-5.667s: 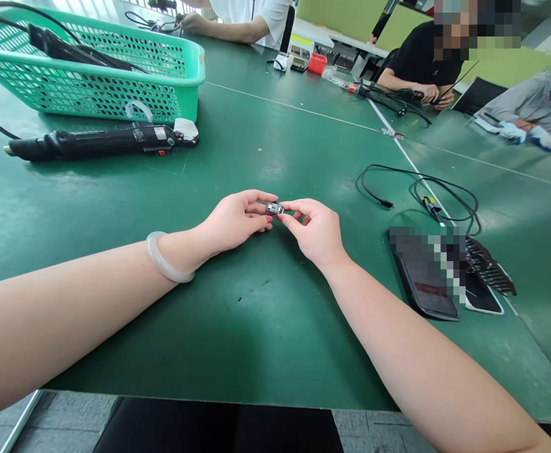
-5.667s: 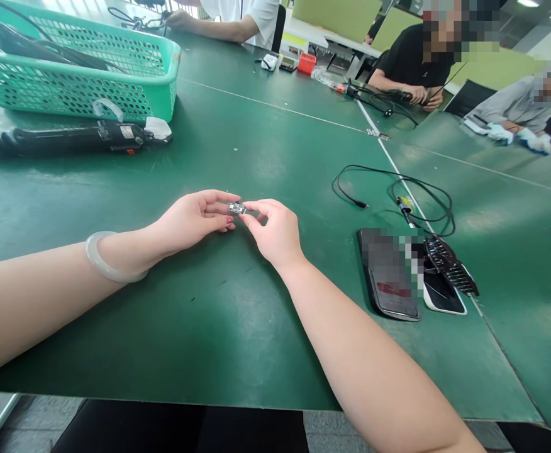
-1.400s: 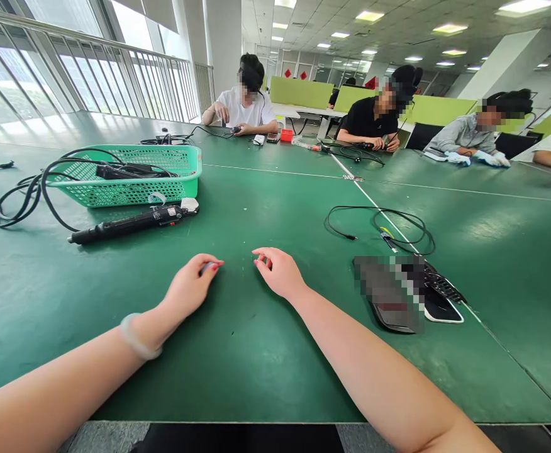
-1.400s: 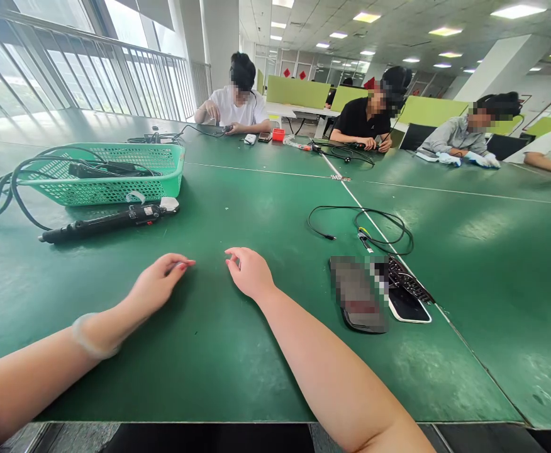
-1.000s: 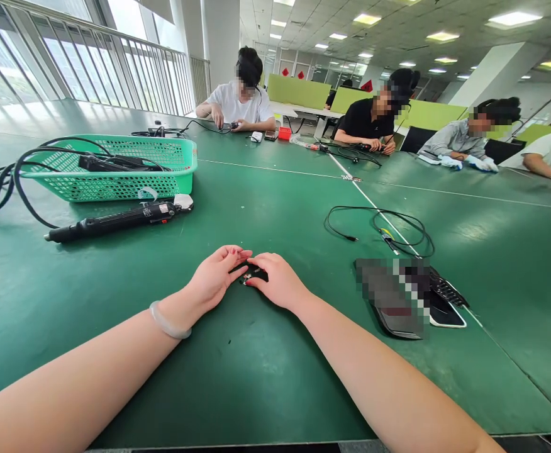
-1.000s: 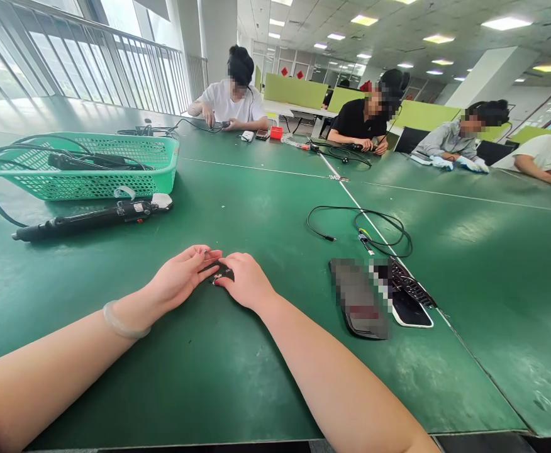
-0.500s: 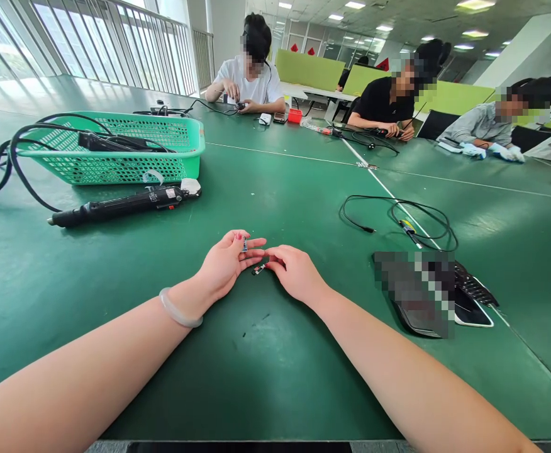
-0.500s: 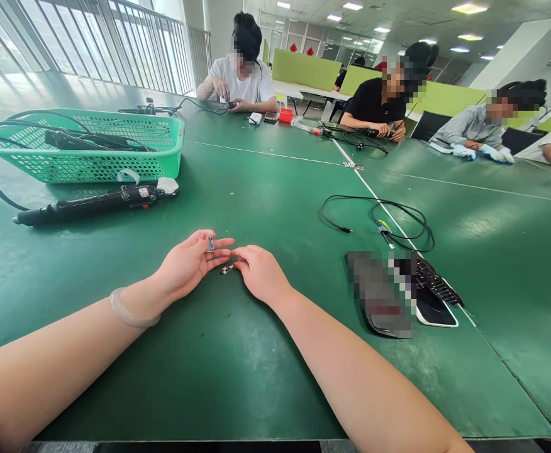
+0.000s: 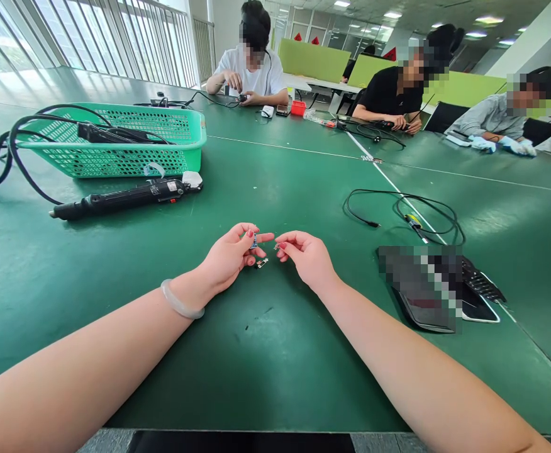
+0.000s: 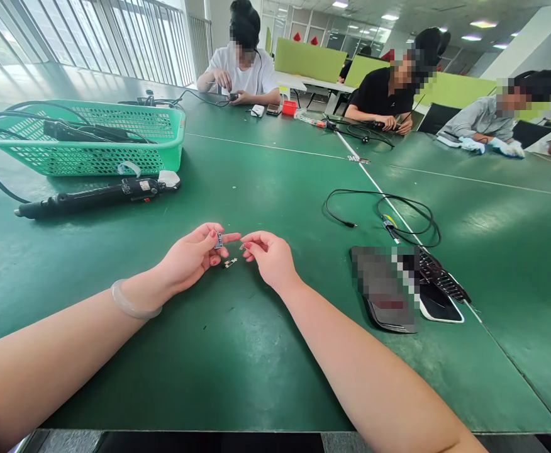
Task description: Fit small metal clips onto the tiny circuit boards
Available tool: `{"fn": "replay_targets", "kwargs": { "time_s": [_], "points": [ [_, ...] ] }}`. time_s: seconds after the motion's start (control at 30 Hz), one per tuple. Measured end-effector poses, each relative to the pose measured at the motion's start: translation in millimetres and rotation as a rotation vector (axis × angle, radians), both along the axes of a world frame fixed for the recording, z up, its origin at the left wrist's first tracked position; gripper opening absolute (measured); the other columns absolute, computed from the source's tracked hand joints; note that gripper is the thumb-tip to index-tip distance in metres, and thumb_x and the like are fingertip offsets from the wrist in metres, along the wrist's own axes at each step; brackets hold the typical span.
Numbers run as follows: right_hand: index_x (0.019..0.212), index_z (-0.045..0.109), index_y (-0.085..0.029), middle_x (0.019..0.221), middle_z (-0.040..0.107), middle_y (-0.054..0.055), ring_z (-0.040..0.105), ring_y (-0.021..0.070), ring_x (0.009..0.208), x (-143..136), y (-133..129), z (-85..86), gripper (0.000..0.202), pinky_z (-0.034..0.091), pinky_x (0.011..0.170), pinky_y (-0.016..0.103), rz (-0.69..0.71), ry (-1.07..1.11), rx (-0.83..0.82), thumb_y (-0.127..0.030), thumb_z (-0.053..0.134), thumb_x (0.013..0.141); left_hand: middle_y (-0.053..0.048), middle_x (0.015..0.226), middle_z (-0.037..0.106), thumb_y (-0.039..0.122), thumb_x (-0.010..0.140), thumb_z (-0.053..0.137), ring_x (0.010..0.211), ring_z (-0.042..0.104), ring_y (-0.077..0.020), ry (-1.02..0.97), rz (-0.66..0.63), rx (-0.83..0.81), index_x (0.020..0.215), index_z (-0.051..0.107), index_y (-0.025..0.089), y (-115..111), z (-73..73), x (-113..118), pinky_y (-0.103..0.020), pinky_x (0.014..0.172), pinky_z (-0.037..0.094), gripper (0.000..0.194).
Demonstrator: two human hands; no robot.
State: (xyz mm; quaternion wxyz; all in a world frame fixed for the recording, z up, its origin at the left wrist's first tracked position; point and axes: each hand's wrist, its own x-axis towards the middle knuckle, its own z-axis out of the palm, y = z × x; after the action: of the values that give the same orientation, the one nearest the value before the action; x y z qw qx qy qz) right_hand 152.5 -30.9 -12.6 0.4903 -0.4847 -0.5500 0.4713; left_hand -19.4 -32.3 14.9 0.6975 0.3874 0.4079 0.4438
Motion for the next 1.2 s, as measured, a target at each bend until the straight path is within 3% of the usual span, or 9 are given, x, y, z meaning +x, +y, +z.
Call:
{"fn": "replay_targets", "kwargs": {
  "time_s": [0.13, 0.23, 0.4, 0.63, 0.8, 1.03, 1.2],
  "points": [
    [0.077, 0.069, -0.018, 0.063, 0.066, -0.001, 0.06, 0.0115, 0.058, -0.7, -1.3, 2.3, 0.017, 0.053, 0.061, 0.029, 0.01, 0.103, -0.013, -0.033, 0.07, 0.069, -0.01, 0.11, 0.068, 0.017, 0.094, 0.047, 0.069, 0.064, -0.0083, -0.018, -0.045, 0.002, 0.093, 0.052, 0.016, 0.7, -2.6, 0.7, -0.023, 0.062, 0.046, 0.005],
    [0.075, 0.069, -0.018, 0.06, 0.065, -0.001, 0.057, 0.0111, 0.056, -1.6, -3.3, 3.7, 0.019, 0.051, 0.059, 0.028, 0.004, 0.104, -0.025, -0.036, 0.072, 0.068, -0.009, 0.11, 0.068, 0.008, 0.091, 0.048, 0.077, 0.068, -0.0102, -0.04, -0.051, 0.0, 0.096, 0.055, 0.016, -0.1, -3.0, 1.8, -0.028, 0.077, 0.052, 0.011],
    [0.076, 0.072, -0.019, 0.078, 0.072, 0.002, 0.058, 0.0113, 0.066, -2.3, -5.9, 2.6, 0.015, 0.048, 0.067, 0.03, -0.028, 0.029, 0.005, -0.033, 0.072, 0.07, -0.005, 0.092, 0.071, 0.002, 0.088, 0.051, 0.082, 0.069, -0.0114, 0.017, -0.13, 0.013, 0.103, 0.056, 0.016, -2.6, -3.5, 4.0, -0.032, 0.091, 0.051, 0.021],
    [0.073, 0.074, -0.022, 0.082, 0.068, 0.002, 0.061, 0.0149, 0.08, -3.2, -6.9, -0.3, 0.012, 0.049, 0.078, 0.033, -0.062, -0.016, 0.1, -0.034, 0.072, 0.072, -0.005, 0.088, 0.073, 0.009, 0.089, 0.056, 0.09, 0.07, -0.0128, 0.076, -0.201, 0.062, 0.109, 0.055, 0.016, -4.8, -4.3, 4.5, -0.033, 0.093, 0.052, 0.021],
    [0.072, 0.074, -0.023, 0.083, 0.064, 0.001, 0.057, 0.0132, 0.071, -5.4, -10.0, 1.4, 0.013, 0.049, 0.068, 0.031, -0.074, -0.018, 0.125, -0.036, 0.074, 0.071, -0.004, 0.093, 0.073, 0.009, 0.088, 0.056, 0.094, 0.069, -0.0123, 0.109, -0.253, 0.107, 0.108, 0.056, 0.016, -6.1, -2.0, 3.3, -0.03, 0.09, 0.052, 0.022],
    [0.075, 0.075, -0.026, 0.081, 0.066, 0.001, 0.058, 0.0134, 0.074, -7.5, -14.7, 4.3, 0.005, 0.049, 0.066, 0.029, -0.092, -0.172, 0.288, -0.027, 0.071, 0.075, 0.0, 0.08, 0.071, 0.011, 0.091, 0.052, 0.084, 0.07, -0.0094, 0.15, -0.222, 0.108, 0.105, 0.057, 0.015, -6.6, -1.4, 5.9, -0.024, 0.083, 0.054, 0.016],
    [0.081, 0.076, -0.028, 0.085, 0.069, 0.0, 0.063, 0.0136, 0.08, -7.1, -16.1, 5.0, 0.016, 0.052, 0.075, 0.031, -0.097, -0.257, 0.353, -0.018, 0.064, 0.08, 0.0, 0.075, 0.07, 0.008, 0.092, 0.049, 0.082, 0.071, -0.0101, 0.153, -0.192, 0.1, 0.112, 0.053, 0.015, -6.0, -1.8, 6.7, -0.026, 0.084, 0.055, 0.021]
  ]
}}
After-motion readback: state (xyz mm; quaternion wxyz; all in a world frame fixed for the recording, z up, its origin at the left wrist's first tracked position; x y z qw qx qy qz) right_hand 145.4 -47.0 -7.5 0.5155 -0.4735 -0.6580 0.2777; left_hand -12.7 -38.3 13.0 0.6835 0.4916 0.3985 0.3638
